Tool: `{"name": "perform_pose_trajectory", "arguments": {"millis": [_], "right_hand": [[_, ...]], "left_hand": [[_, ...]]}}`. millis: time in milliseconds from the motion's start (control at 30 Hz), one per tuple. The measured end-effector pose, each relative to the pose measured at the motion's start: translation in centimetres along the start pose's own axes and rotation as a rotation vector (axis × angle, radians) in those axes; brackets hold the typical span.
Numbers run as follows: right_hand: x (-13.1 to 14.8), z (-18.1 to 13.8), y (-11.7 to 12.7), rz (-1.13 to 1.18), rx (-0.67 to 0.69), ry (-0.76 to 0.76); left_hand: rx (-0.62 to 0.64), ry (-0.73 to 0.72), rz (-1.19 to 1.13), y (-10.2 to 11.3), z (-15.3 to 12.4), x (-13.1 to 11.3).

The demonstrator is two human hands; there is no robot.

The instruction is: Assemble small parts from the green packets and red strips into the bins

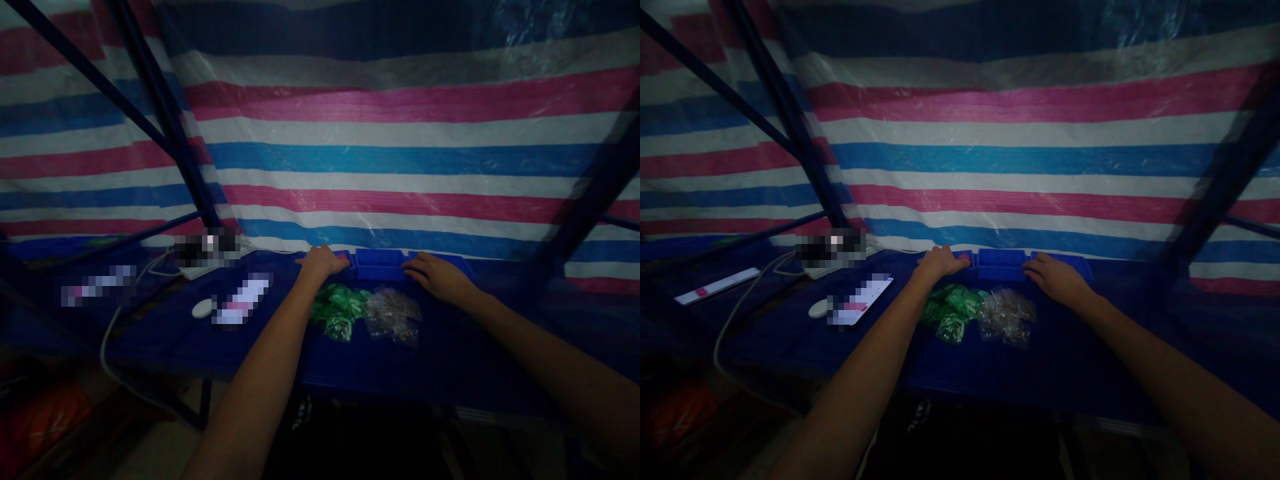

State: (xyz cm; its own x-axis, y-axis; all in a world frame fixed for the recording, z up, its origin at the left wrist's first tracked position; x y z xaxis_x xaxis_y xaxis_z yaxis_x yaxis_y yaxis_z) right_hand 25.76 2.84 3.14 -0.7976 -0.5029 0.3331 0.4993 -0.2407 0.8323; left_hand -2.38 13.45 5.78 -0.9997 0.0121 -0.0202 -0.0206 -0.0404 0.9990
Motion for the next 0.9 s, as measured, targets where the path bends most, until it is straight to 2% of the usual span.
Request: {"name": "perform_pose_trajectory", "arguments": {"millis": [300,733,900], "right_hand": [[-0.4,0.0,-0.2,0.003,-0.009,-0.002],[-0.6,0.1,-0.4,-0.008,0.008,0.0],[-0.8,0.1,-0.6,-0.009,0.015,-0.028]], "left_hand": [[-0.043,-0.018,0.025,1.0,-0.8,0.0],[-0.081,0.011,0.057,0.5,-0.1,0.1],[-0.158,-0.024,0.061,0.8,-0.7,-0.7]]}}
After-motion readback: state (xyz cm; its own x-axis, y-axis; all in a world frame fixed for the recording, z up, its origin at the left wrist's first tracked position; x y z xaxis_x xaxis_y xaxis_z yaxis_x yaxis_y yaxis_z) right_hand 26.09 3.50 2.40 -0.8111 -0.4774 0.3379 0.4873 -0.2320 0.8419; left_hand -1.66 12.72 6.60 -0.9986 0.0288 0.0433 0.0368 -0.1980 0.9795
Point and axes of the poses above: each hand's wrist, its own z-axis towards the middle knuckle, its own y-axis out of the back of the hand, x = y × z, the point moved 8 cm from there along z, towards the middle knuckle, and after that the axes turned 14 degrees about z, right-handed, at the moved point
